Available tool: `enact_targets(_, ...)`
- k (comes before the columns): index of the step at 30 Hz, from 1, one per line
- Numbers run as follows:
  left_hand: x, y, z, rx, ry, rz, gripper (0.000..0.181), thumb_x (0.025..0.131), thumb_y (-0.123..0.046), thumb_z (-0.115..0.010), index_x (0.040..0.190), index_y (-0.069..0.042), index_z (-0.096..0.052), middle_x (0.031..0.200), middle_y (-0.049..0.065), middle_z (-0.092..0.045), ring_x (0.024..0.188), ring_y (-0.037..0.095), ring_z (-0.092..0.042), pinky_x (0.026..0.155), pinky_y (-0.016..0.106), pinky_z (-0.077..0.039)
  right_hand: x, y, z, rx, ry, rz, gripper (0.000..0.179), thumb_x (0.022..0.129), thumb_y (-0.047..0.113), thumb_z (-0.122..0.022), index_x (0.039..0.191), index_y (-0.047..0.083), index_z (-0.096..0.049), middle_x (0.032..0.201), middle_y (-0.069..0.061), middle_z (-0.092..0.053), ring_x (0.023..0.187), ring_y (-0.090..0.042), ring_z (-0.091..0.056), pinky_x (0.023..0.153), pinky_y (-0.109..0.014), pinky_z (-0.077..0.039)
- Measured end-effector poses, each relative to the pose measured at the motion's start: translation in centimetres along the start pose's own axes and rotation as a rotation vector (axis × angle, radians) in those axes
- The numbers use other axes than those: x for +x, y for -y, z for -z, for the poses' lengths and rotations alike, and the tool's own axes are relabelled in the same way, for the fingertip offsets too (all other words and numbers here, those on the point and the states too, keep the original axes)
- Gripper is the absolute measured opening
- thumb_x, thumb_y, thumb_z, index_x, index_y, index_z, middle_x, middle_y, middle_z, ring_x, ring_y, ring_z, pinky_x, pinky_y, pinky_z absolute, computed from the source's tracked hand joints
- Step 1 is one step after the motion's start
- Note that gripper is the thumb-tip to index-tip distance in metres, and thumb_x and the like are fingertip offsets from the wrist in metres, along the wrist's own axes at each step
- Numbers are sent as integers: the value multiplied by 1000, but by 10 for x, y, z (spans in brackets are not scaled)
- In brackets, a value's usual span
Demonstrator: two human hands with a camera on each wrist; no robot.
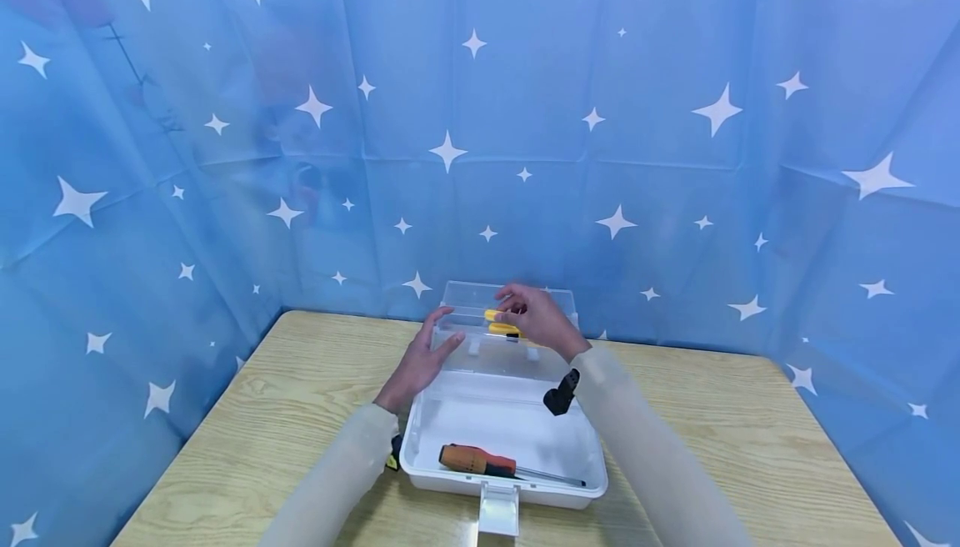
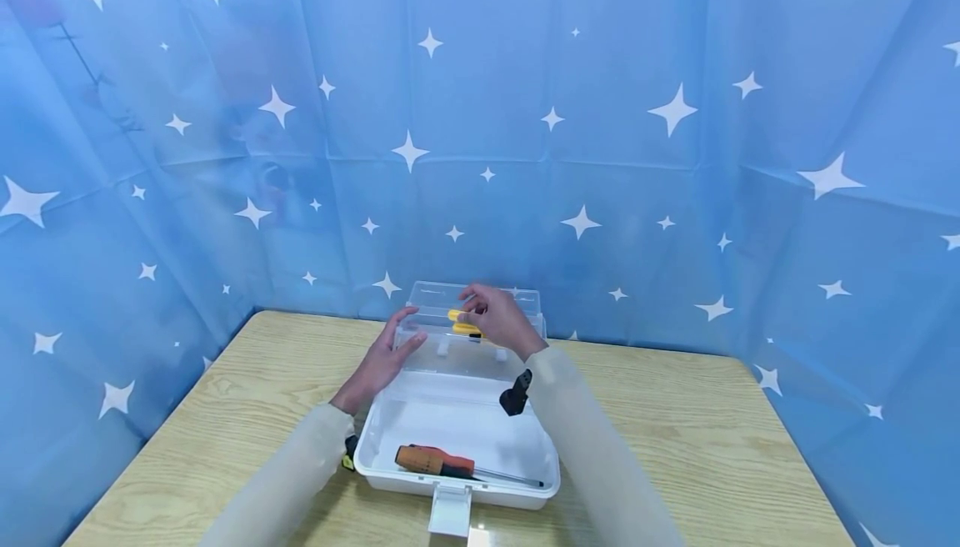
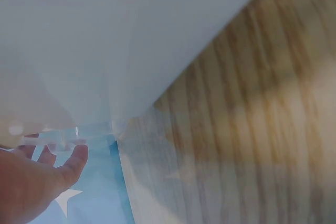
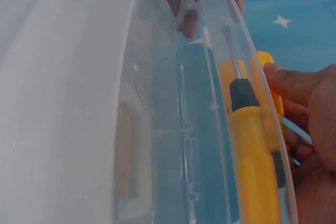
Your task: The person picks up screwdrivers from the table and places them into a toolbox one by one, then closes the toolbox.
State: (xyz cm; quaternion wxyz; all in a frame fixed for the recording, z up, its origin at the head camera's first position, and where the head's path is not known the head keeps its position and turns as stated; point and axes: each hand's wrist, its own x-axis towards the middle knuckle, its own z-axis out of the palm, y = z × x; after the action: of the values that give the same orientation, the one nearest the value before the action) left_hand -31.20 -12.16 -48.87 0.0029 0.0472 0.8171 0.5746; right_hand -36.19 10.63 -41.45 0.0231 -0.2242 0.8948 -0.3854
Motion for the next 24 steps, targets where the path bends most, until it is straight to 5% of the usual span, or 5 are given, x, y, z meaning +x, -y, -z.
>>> enact_targets(24, 0, 1, 1, -16, 5, 1, 60, 97, -53, -57, 150, -42, -32, 165, 3, -20, 151, 36, -18, 112, 70, -23, -1, -3, -6, 28, -35, 13, 24, 93, 14, -70, 117, 12, -64, 95, -1, -65, 85, -20, -58, 73, -31, -54)
